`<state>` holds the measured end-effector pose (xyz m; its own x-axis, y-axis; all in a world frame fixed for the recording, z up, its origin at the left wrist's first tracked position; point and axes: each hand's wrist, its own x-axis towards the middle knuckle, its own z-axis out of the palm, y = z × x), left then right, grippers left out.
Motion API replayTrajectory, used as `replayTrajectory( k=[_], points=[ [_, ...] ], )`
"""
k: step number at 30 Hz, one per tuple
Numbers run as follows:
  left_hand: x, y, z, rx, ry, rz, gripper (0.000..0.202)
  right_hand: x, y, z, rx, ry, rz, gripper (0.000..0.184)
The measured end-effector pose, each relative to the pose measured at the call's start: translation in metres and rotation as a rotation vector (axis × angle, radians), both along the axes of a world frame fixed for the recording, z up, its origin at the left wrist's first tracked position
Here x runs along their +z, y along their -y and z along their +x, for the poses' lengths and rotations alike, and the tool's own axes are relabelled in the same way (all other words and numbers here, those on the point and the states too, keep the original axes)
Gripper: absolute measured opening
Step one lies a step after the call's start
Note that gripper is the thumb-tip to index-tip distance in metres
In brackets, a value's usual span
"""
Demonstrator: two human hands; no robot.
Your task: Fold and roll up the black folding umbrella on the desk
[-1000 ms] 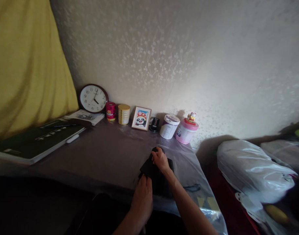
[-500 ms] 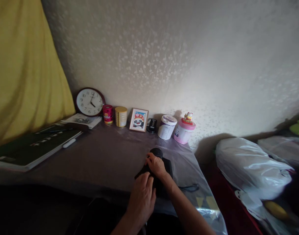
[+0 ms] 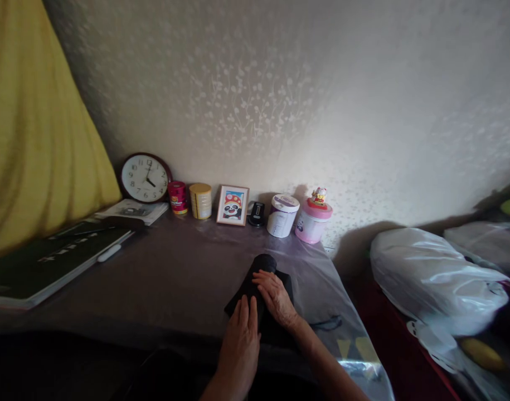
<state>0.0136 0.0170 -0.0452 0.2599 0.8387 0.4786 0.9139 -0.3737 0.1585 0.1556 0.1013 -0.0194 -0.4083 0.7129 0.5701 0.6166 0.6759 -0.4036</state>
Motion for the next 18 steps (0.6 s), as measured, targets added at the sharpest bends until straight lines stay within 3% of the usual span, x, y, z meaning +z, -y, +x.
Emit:
replayTrajectory(
  k=[3, 6, 9, 11, 14, 18],
  points=[
    [0.008, 0.001, 0.0, 0.011, -0.036, -0.093, 0.061, -0.006, -0.04, 0.01, -0.083, 0.03, 0.009, 0.031],
    [0.018, 0.002, -0.002, -0.012, -0.051, -0.235, 0.066, 0.004, -0.063, 0.015, -0.246, 0.06, -0.044, 0.031],
    [0.025, 0.003, -0.006, -0.04, -0.039, -0.354, 0.077, 0.017, -0.049, 0.014, -0.369, 0.024, -0.035, 0.03],
    [0.027, 0.003, -0.008, -0.06, -0.026, -0.403, 0.084, 0.018, -0.028, 0.01, -0.314, 0.018, -0.038, 0.03],
    [0.03, 0.003, -0.01, -0.065, -0.019, -0.462, 0.091, 0.009, -0.007, 0.007, -0.265, 0.065, -0.044, 0.031],
    [0.03, 0.001, -0.015, -0.063, 0.065, -0.479, 0.092, -0.01, -0.014, 0.023, -0.404, 0.078, -0.163, 0.041]
  ],
)
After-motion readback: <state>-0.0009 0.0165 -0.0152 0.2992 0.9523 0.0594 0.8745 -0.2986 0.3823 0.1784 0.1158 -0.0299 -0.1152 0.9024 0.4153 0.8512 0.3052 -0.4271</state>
